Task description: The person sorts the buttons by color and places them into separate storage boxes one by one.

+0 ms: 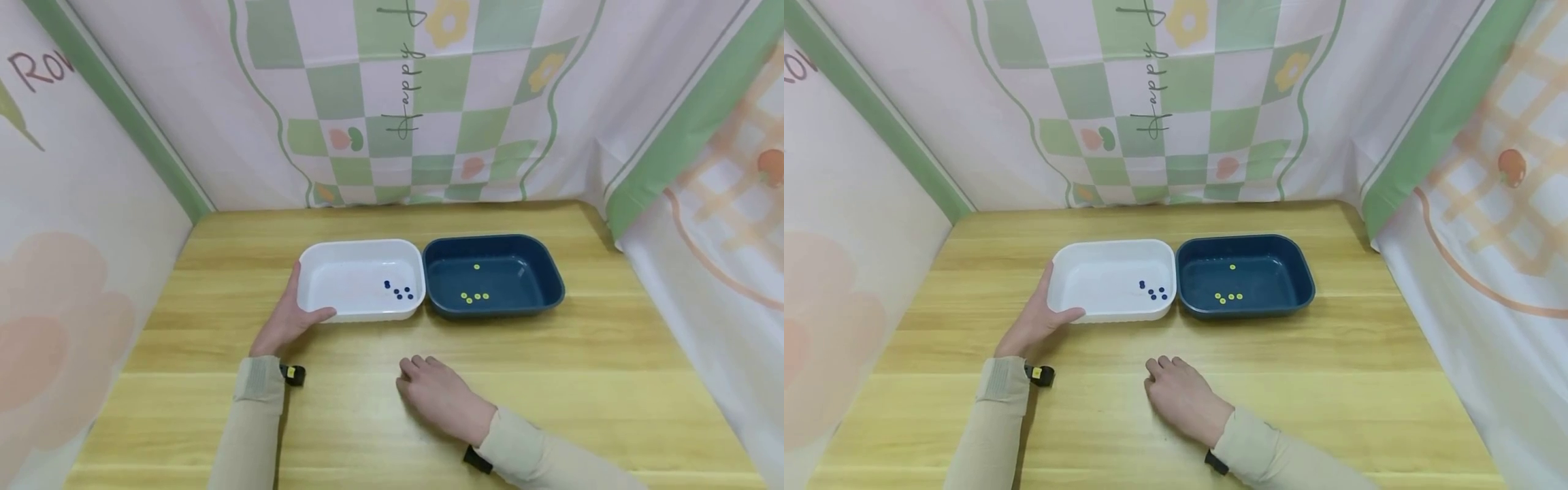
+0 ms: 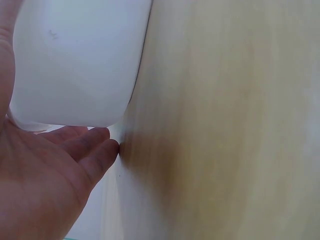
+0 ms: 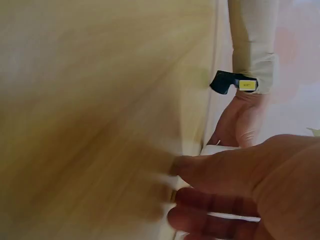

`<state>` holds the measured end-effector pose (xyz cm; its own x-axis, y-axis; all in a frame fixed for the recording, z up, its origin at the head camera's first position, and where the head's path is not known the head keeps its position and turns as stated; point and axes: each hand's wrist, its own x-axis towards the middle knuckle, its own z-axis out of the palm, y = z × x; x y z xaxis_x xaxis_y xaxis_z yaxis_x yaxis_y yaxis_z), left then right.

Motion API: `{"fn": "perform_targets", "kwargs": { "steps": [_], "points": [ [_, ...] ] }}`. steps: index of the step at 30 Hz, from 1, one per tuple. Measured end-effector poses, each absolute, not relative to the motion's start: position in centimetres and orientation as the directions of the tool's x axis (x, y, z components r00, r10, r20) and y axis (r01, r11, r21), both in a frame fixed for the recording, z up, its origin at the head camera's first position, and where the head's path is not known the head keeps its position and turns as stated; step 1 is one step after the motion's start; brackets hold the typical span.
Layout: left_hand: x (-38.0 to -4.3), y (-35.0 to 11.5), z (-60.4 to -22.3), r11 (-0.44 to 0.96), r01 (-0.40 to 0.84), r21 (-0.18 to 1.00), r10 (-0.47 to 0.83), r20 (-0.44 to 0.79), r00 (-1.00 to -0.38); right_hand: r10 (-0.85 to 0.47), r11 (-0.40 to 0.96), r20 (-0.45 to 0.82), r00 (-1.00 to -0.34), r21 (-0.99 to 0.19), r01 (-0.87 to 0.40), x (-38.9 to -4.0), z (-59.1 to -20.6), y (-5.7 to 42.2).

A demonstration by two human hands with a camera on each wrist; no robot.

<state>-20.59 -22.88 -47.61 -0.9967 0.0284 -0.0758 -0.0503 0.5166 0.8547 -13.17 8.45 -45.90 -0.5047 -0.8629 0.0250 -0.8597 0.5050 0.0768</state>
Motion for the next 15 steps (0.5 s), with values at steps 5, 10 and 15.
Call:
{"fn": "perform_targets", "kwargs": {
  "steps": [5, 10, 15],
  "points": [
    [-20.6, -22.9, -47.6, 0.517, -0.052, 0.854, 0.031, -0.079, -0.996, -0.869, 0.494, 0.028, -0.494, 0.09, -0.865, -13.7, -46.2, 8.4],
    [-20.7, -22.9, -47.6, 0.508, -0.053, 0.86, 0.031, -0.079, -0.996, -0.852, 0.524, 0.061, -0.52, 0.093, -0.847, -14.3, -46.3, 8.5],
    [-20.7, -23.0, -47.6, 0.508, -0.054, 0.86, 0.029, -0.08, -0.996, -0.844, 0.536, 0.048, -0.534, 0.1, -0.838, -14.5, -46.2, 8.7]
  ]
}}
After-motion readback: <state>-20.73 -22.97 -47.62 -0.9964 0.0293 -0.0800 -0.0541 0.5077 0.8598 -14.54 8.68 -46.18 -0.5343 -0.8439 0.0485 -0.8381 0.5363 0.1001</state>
